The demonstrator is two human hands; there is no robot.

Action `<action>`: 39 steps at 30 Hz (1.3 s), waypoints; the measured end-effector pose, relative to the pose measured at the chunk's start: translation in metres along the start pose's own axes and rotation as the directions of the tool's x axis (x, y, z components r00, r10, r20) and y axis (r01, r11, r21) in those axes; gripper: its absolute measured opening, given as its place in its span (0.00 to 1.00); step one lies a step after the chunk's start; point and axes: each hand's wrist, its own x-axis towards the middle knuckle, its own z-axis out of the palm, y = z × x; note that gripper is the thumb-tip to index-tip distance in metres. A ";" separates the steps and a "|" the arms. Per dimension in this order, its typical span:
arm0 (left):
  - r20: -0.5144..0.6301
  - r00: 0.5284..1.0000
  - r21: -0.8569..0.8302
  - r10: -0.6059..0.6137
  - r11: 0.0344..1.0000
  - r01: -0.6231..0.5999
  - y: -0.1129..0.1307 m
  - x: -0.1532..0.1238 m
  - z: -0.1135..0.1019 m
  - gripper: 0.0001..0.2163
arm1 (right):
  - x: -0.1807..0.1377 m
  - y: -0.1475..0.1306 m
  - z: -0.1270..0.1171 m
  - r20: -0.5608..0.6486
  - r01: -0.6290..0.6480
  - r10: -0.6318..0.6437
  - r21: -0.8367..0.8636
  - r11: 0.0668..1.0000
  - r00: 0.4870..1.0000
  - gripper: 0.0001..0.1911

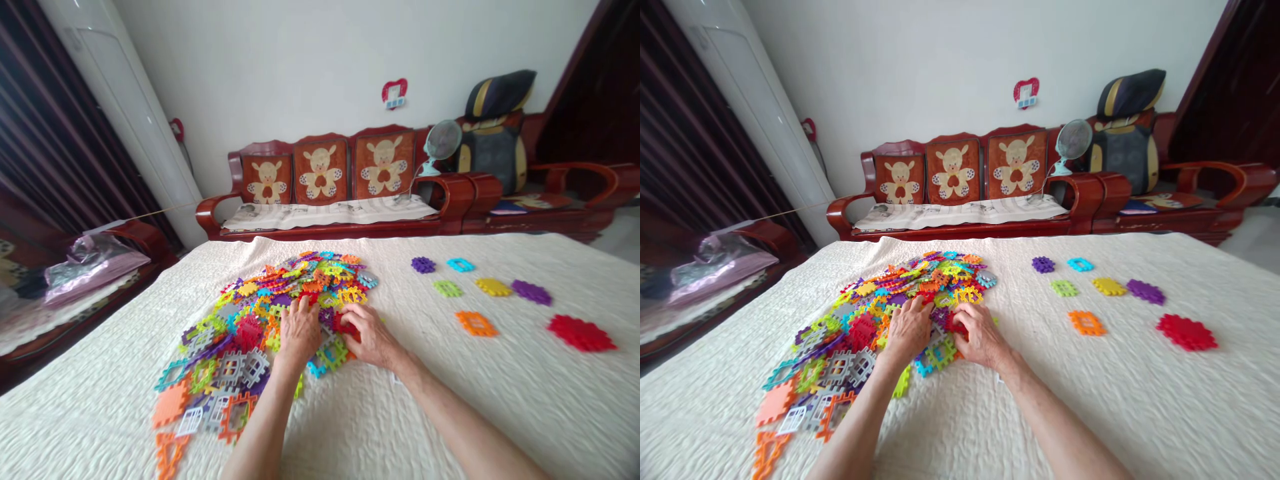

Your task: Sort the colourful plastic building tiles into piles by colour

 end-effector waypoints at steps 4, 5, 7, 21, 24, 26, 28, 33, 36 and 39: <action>-0.006 0.999 -0.055 -0.036 0.998 0.036 0.002 -0.001 -0.008 0.13 | 0.000 0.001 -0.001 -0.017 -0.008 0.008 0.007 1.000 1.000 0.08; -0.010 0.999 -0.066 -0.041 0.997 0.040 0.002 -0.001 -0.010 0.13 | 0.000 0.001 -0.001 -0.016 -0.005 0.005 0.008 1.000 1.000 0.08; -0.014 0.999 -0.084 -0.045 0.995 0.044 0.003 -0.002 -0.015 0.12 | 0.000 0.001 -0.003 -0.012 0.002 -0.002 0.016 1.000 1.000 0.06; -0.169 0.976 -0.221 -0.135 0.971 0.096 -0.018 0.006 -0.016 0.15 | 0.005 0.013 0.000 -0.218 -0.260 0.318 0.260 0.930 0.923 0.12; -0.177 0.983 -0.185 -0.045 0.983 0.012 -0.007 0.004 -0.020 0.12 | 0.005 0.014 -0.001 -0.204 -0.257 0.318 0.278 0.926 0.926 0.12; -0.125 0.992 -0.147 -0.006 0.989 -0.012 0.001 0.002 -0.019 0.11 | 0.005 0.014 -0.001 -0.199 -0.245 0.306 0.282 0.928 0.931 0.12; -0.073 0.997 -0.130 0.006 0.991 -0.015 0.009 0.001 -0.015 0.11 | 0.005 0.013 -0.002 -0.198 -0.244 0.307 0.289 0.926 0.931 0.11; -0.161 0.982 -0.185 0.104 0.974 -0.133 0.022 0.001 0.008 0.14 | 0.007 0.012 -0.003 -0.238 -0.285 0.360 0.298 0.911 0.902 0.12; -0.200 0.968 -0.189 0.152 0.963 -0.191 0.025 0.002 0.020 0.13 | 0.007 0.015 -0.010 -0.294 -0.293 0.369 0.271 0.917 0.882 0.13; -0.275 0.942 -0.193 0.192 0.949 -0.249 0.027 0.001 0.027 0.13 | -0.004 0.022 -0.032 -0.325 -0.358 0.393 0.162 0.919 0.860 0.13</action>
